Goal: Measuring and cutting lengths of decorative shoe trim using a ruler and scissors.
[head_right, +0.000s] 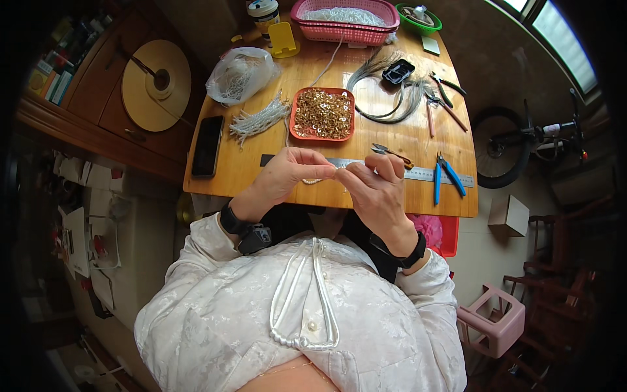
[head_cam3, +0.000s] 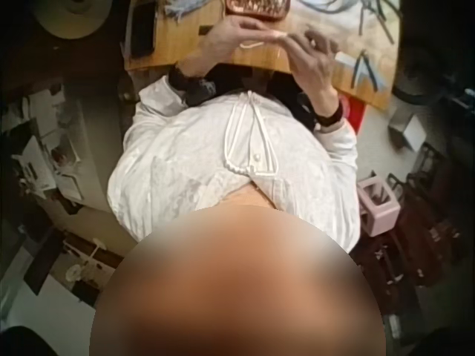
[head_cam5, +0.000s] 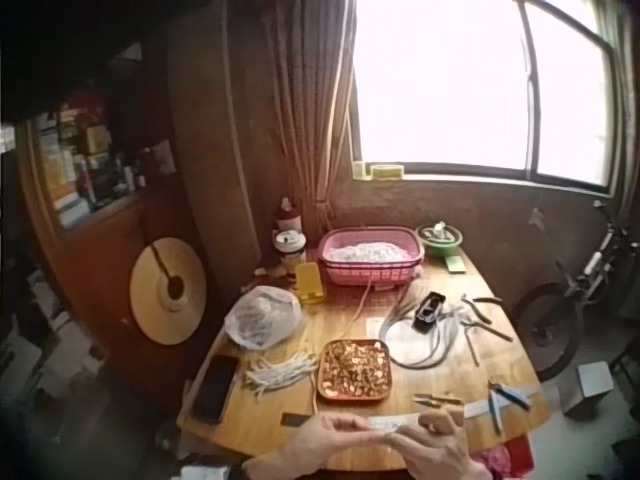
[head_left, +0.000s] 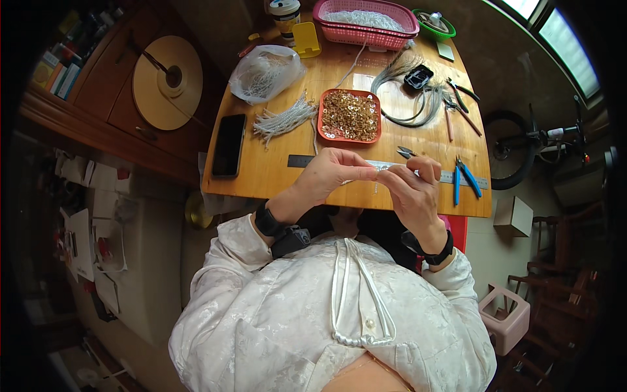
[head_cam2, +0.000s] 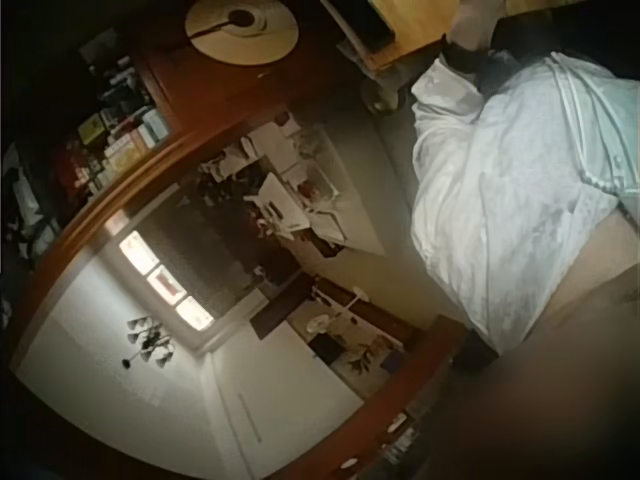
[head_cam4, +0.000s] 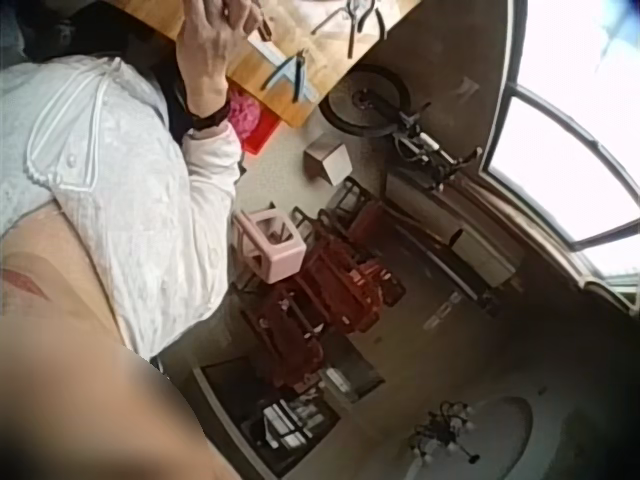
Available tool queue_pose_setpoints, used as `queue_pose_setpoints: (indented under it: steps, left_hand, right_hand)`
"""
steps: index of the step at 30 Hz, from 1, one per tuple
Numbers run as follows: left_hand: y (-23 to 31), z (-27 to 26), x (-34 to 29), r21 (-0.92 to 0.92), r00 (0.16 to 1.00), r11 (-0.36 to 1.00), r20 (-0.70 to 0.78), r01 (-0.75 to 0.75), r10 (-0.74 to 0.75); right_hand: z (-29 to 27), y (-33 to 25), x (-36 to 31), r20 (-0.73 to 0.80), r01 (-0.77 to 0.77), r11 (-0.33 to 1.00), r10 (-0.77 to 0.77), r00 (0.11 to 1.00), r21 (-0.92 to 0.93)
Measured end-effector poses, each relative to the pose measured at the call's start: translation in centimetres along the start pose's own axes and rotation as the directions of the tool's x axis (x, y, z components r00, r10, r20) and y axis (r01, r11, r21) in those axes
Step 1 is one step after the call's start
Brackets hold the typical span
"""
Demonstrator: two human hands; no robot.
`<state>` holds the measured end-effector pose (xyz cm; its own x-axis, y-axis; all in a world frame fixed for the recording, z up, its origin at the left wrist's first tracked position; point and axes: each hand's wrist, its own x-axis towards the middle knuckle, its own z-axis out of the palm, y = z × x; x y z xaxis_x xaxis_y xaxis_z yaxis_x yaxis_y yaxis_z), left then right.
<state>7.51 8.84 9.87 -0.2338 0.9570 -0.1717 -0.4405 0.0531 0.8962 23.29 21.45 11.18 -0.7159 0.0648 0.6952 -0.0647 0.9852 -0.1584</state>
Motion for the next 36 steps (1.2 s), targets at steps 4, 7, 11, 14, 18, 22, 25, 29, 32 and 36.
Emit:
queue_pose_setpoints:
  steps: [4, 7, 11, 14, 18, 22, 25, 29, 32, 36]
  left_hand:
    - [-0.6, 0.2, 0.3, 0.083, 0.997, 0.996, -0.076, -0.016, 0.022]
    - [-1.4, 0.4, 1.0, -0.089, 0.986, 0.989, -0.129, -0.120, 0.108]
    - [-1.7, 0.2, 1.2, -0.313, 0.992, 0.944, -0.092, -0.107, 0.082]
    - [-2.0, 0.2, 1.4, -0.322, 0.991, 0.940, -0.105, -0.112, 0.082]
    - [-2.3, 0.6, 1.5, -0.308, 0.991, 0.947, -0.122, -0.094, 0.059]
    - [-2.4, 0.9, 1.5, -0.299, 0.990, 0.950, -0.129, -0.091, 0.054]
    - [-2.5, 1.0, 1.6, -0.298, 0.989, 0.949, -0.129, -0.103, 0.067]
    - [-2.4, 1.0, 1.6, -0.309, 0.985, 0.941, -0.138, -0.142, 0.103]
    - [-2.2, 1.2, 1.4, -0.344, 0.981, 0.924, -0.146, -0.169, 0.125]
    - [-2.1, 1.2, 1.4, -0.364, 0.982, 0.915, -0.123, -0.176, 0.140]
  right_hand:
    - [0.7, -0.3, 0.0, -0.006, -0.035, 0.999, 0.035, 0.999, -0.012]
    - [1.0, -0.4, -0.1, -0.069, -0.110, 0.994, 0.110, 0.992, 0.010]
    - [0.9, -0.5, -0.2, -0.060, -0.198, 0.977, 0.203, 0.977, 0.085]
    - [1.7, -0.1, -0.7, -0.105, -0.351, 0.860, 0.415, 0.904, 0.371]
    - [2.3, 0.0, -0.9, 0.089, -0.423, 0.341, 0.682, 0.726, 0.840]
    - [2.1, 0.2, 0.0, 0.258, -0.361, 0.006, 0.689, 0.677, 0.933]
    - [3.3, 1.1, -0.6, 0.309, -0.327, -0.103, 0.668, 0.677, 0.940]
    - [3.5, 0.4, -0.4, 0.301, -0.393, -0.013, 0.665, 0.683, 0.919]
    - [3.6, -0.1, -0.6, 0.257, -0.451, 0.128, 0.673, 0.693, 0.883]
    - [3.9, -0.2, -0.9, 0.201, -0.487, 0.268, 0.672, 0.713, 0.831]
